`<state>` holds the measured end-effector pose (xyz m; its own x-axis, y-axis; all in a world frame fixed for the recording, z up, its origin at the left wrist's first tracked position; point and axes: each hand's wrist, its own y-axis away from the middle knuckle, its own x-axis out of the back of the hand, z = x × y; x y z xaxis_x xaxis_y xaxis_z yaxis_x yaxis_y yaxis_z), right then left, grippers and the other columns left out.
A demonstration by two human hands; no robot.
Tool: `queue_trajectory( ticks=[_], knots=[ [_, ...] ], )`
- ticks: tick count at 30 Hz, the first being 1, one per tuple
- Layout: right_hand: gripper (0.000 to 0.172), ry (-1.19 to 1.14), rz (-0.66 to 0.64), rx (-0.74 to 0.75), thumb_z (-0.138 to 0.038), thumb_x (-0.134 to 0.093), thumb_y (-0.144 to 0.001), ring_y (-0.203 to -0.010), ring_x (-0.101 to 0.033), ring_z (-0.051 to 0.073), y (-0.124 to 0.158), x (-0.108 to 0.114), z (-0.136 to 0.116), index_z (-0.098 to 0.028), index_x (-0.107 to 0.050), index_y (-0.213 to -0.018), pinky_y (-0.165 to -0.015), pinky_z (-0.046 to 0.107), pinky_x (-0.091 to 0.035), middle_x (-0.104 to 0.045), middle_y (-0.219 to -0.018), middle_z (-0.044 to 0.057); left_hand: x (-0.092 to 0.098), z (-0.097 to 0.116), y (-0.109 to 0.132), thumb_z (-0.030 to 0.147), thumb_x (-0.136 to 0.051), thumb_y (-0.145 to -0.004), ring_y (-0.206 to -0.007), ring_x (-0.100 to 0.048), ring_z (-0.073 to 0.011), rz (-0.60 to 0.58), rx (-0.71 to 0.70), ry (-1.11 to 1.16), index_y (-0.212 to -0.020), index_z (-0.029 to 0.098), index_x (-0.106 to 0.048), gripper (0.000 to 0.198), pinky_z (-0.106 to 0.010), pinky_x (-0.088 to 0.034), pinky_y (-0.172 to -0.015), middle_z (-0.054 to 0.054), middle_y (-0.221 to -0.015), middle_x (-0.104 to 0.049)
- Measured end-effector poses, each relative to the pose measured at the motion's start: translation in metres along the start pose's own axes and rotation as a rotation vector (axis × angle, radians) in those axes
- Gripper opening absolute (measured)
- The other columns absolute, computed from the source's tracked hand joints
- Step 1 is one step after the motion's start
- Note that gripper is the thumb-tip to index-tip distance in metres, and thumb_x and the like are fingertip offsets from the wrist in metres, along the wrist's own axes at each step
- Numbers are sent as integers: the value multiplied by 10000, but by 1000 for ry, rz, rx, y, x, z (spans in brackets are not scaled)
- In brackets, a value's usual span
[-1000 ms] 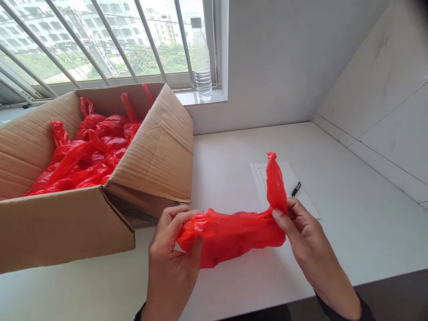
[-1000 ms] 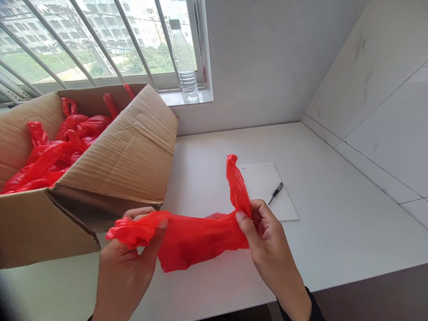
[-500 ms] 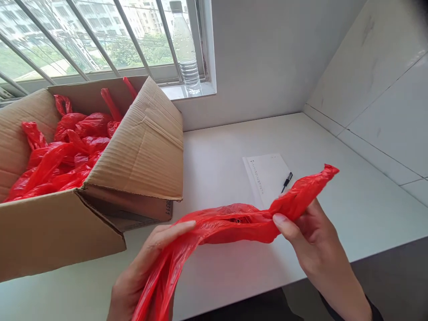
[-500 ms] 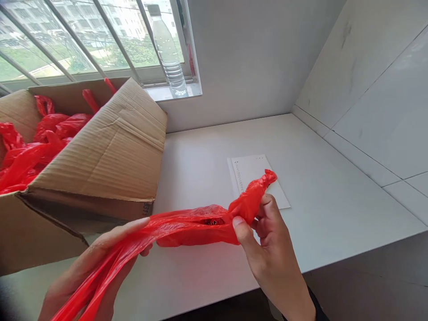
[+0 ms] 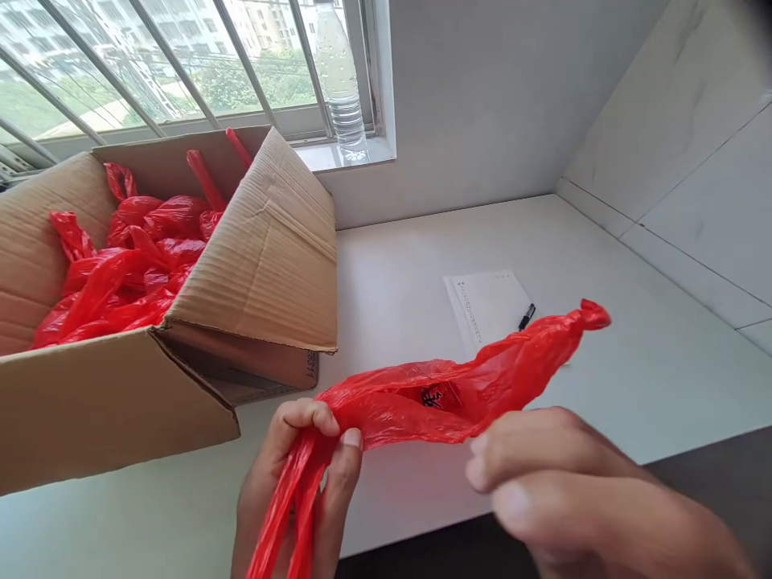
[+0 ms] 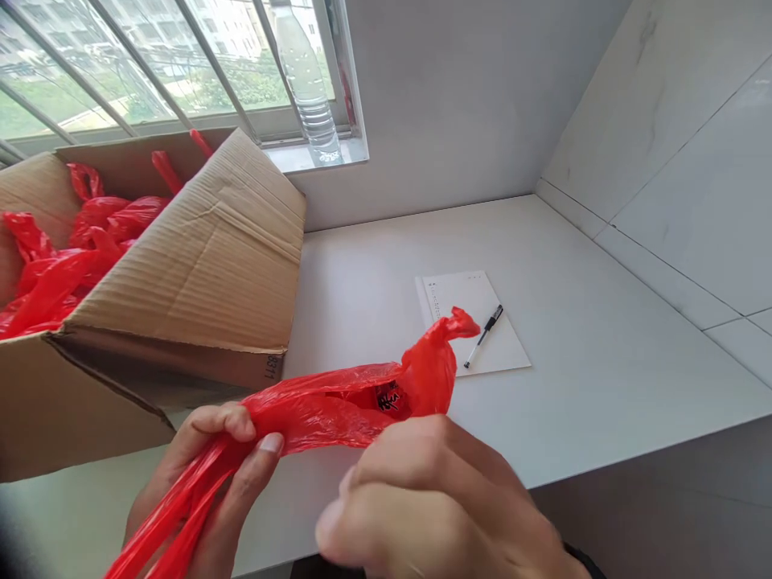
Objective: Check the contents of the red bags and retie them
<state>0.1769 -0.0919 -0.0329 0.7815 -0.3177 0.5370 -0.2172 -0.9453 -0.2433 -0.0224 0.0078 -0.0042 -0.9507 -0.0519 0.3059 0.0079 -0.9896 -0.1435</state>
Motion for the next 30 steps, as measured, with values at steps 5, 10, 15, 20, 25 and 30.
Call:
queue_trajectory(
  ticks=[5, 10, 15, 20, 25, 30],
  knots=[
    [298, 174, -323, 87, -62, -426, -857, -732, -672, 225, -38, -6, -15, -246, -619, -990, -628, 351, -524, -690, -861, 55, 1, 1, 8, 392, -720, -844, -789, -676, -196, -38, -41, -109, -1060, 291, -662, 246, -260, -583, -668, -22, -1014, -700],
    [378, 396, -595, -8, 54, -416, -730, -494, -526, 157, -58, -14, -7, -227, -525, -960, -443, 287, -278, -638, -710, 11, 4, -8, 21, 398, -661, -908, -662, -647, -175, -176, 61, 36, -1073, 305, -713, 196, -259, -559, -610, -8, -843, -715],
    [315, 451, -426, 17, -101, -434, -927, -445, -358, 109, -67, -25, 7, -243, -483, -1204, -447, 269, -161, -548, -657, -31, 3, -10, 28, 463, -681, -857, -688, -659, -196, -176, 120, 80, -1034, 271, -707, 262, -282, -557, -610, -35, -945, -728],
    [367, 366, -427, 245, -53, -390, -932, -626, -511, 166, -67, -40, 18, -226, -509, -1233, -543, 299, -317, -631, -874, 33, -4, -5, 25, 479, -668, -879, -770, -671, -203, -130, 182, 43, -1033, 261, -670, 267, -288, -579, -711, -36, -931, -709],
    [361, 382, -446, 313, -62, -366, -981, -874, -592, 251, -64, -46, 26, -125, -499, -1311, -711, 376, -426, -655, -1011, 117, -7, -3, 24, 486, -741, -827, -879, -715, -198, -9, 141, -12, -1114, 296, -678, 351, -230, -598, -728, -10, -1022, -742],
    [293, 376, -451, 273, -27, -359, -957, -813, -551, 216, -66, -42, 25, -150, -543, -1148, -686, 354, -408, -631, -942, 77, -3, 11, 23, 450, -691, -861, -1007, -728, -225, 11, 228, -39, -1367, 351, -603, 524, -258, -629, -819, -2, -1170, -739]
  ],
)
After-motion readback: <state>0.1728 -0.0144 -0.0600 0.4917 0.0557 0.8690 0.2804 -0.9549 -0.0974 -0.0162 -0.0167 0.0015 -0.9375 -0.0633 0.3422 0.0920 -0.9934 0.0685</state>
